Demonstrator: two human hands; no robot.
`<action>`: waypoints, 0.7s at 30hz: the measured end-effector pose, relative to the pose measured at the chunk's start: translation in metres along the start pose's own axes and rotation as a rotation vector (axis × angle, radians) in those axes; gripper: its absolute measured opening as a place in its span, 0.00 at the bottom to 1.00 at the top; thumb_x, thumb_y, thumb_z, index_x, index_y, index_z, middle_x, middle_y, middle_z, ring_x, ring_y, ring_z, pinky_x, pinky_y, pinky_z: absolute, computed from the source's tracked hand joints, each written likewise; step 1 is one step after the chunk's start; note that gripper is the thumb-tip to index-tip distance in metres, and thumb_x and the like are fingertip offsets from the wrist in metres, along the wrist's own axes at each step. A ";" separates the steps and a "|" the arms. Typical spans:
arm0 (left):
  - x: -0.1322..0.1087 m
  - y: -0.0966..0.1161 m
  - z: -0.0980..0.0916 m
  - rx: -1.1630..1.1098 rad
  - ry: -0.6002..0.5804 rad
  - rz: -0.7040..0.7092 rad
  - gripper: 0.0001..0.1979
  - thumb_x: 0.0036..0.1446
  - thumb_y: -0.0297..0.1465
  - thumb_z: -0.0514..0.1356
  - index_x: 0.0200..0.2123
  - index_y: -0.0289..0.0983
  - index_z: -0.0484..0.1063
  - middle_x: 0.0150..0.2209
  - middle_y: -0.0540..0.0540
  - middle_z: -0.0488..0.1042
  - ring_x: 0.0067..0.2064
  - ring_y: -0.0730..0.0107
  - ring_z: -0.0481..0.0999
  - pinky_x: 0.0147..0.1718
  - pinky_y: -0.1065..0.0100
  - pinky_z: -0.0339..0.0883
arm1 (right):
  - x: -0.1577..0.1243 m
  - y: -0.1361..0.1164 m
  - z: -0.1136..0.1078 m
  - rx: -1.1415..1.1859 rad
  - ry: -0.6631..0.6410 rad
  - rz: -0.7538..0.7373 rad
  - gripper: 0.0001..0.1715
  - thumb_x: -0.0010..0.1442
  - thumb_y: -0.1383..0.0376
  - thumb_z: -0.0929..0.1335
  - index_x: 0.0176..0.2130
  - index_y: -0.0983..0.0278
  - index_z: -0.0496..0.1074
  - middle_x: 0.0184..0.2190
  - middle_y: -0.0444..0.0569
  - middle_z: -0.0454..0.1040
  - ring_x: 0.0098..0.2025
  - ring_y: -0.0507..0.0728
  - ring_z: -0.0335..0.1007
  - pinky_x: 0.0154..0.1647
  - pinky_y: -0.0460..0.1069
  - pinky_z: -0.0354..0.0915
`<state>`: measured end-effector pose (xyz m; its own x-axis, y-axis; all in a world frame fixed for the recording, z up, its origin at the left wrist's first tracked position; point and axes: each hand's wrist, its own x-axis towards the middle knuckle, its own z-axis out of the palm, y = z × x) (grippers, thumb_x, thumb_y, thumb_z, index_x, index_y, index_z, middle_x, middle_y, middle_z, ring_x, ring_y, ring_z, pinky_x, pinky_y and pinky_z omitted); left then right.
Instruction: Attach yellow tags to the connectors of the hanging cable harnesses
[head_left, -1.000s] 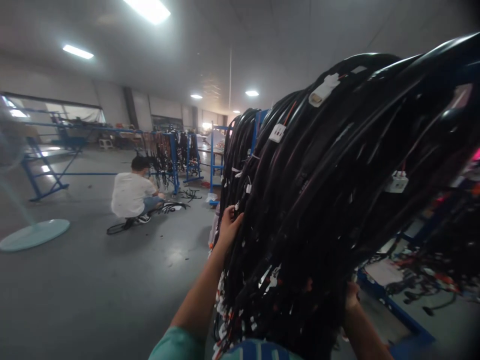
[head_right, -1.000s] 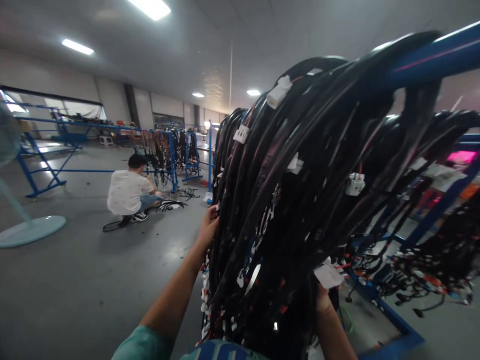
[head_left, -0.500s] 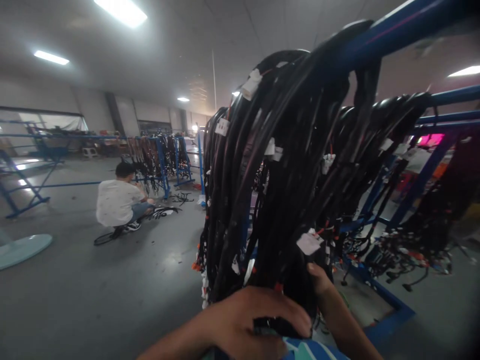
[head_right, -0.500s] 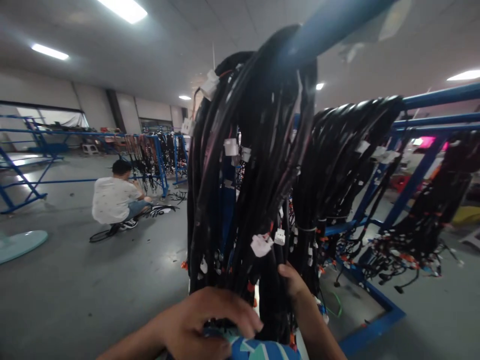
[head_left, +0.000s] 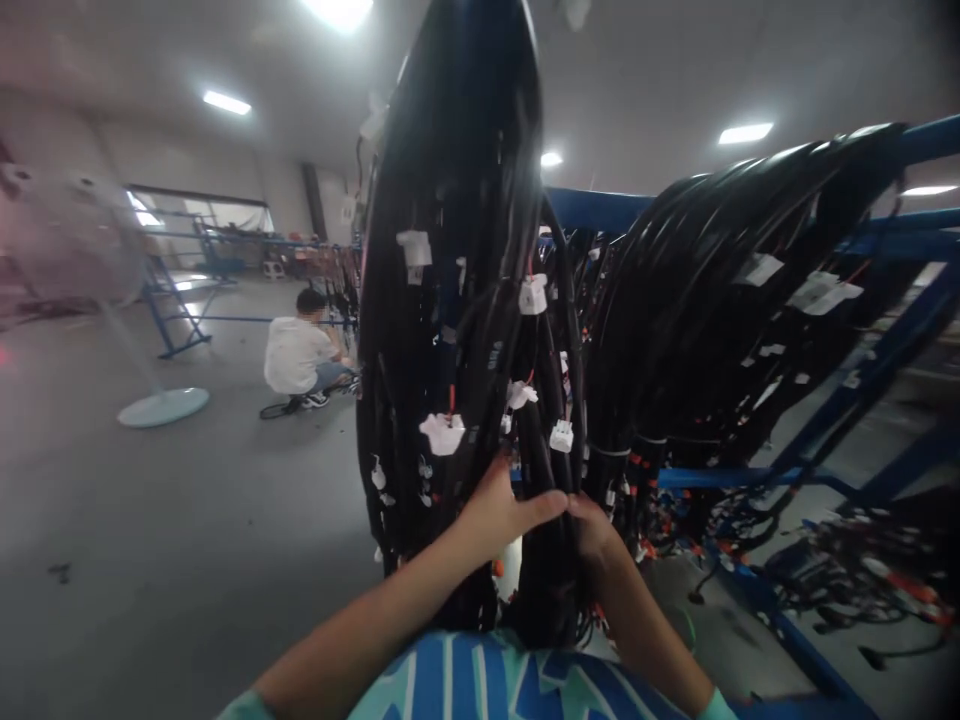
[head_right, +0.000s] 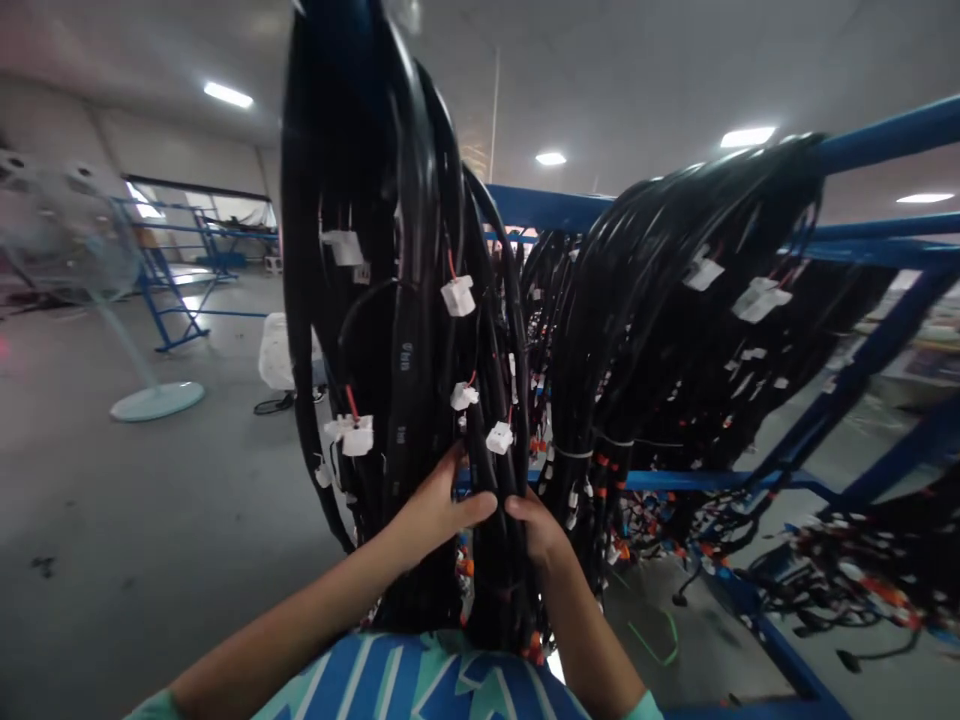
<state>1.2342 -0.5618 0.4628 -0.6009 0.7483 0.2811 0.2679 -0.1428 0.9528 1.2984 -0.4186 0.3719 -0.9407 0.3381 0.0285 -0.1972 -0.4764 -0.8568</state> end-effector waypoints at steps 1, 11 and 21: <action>0.010 -0.001 0.007 -0.052 0.048 -0.013 0.33 0.41 0.39 0.67 0.50 0.35 0.65 0.53 0.39 0.68 0.56 0.50 0.64 0.57 0.56 0.55 | 0.000 -0.003 0.000 -0.001 -0.041 0.010 0.32 0.33 0.56 0.74 0.40 0.66 0.73 0.27 0.51 0.77 0.33 0.64 0.74 0.35 0.58 0.71; 0.074 0.021 0.042 -0.609 0.129 -0.154 0.28 0.33 0.49 0.69 0.32 0.33 0.69 0.28 0.45 0.74 0.36 0.59 0.76 0.40 0.60 0.70 | -0.017 -0.036 0.007 -0.026 -0.265 0.009 0.36 0.33 0.50 0.74 0.40 0.66 0.72 0.24 0.52 0.75 0.30 0.63 0.73 0.31 0.56 0.71; 0.074 0.096 0.067 -0.565 -0.062 -0.066 0.25 0.34 0.44 0.70 0.32 0.33 0.70 0.29 0.46 0.74 0.36 0.62 0.76 0.36 0.66 0.70 | -0.043 -0.088 0.022 -0.002 -0.266 -0.166 0.23 0.37 0.55 0.73 0.32 0.64 0.72 0.22 0.49 0.73 0.25 0.59 0.71 0.20 0.50 0.67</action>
<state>1.2661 -0.4769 0.5673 -0.5530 0.8015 0.2276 -0.2233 -0.4057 0.8863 1.3498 -0.4096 0.4575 -0.9351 0.1867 0.3014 -0.3536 -0.4305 -0.8305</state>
